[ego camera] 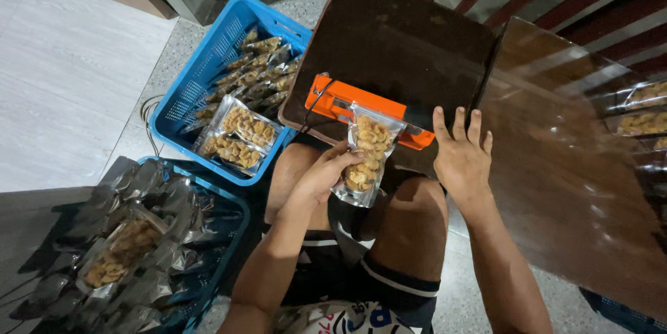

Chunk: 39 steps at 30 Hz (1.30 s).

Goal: The person repeatedly picks up small transparent bags of snacks from a blue basket, places them into an orange handheld heat sealer, and seals the top. Sealed bags are then placed onto a wooden board to the right. The process continues for the duration of the clip.

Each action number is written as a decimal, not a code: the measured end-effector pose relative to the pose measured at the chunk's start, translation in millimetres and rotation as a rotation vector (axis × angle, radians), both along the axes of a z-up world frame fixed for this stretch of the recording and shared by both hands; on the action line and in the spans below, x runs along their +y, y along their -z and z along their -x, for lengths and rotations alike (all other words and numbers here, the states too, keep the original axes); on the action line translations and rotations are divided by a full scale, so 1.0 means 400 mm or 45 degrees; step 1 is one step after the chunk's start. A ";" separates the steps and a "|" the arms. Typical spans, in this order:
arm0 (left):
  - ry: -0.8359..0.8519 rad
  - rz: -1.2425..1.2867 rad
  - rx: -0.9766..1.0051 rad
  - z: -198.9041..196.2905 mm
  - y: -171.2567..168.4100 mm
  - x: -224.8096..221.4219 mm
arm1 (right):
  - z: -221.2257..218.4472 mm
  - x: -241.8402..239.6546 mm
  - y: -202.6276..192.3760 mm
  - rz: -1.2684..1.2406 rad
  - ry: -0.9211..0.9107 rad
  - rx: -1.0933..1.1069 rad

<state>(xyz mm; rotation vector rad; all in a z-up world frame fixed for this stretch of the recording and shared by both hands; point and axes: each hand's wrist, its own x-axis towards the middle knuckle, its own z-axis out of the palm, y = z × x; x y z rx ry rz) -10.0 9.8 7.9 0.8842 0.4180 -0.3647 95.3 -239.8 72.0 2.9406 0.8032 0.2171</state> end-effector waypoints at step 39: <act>-0.004 -0.211 0.047 0.091 0.024 0.006 | 0.053 0.048 -0.141 -0.030 0.087 -0.032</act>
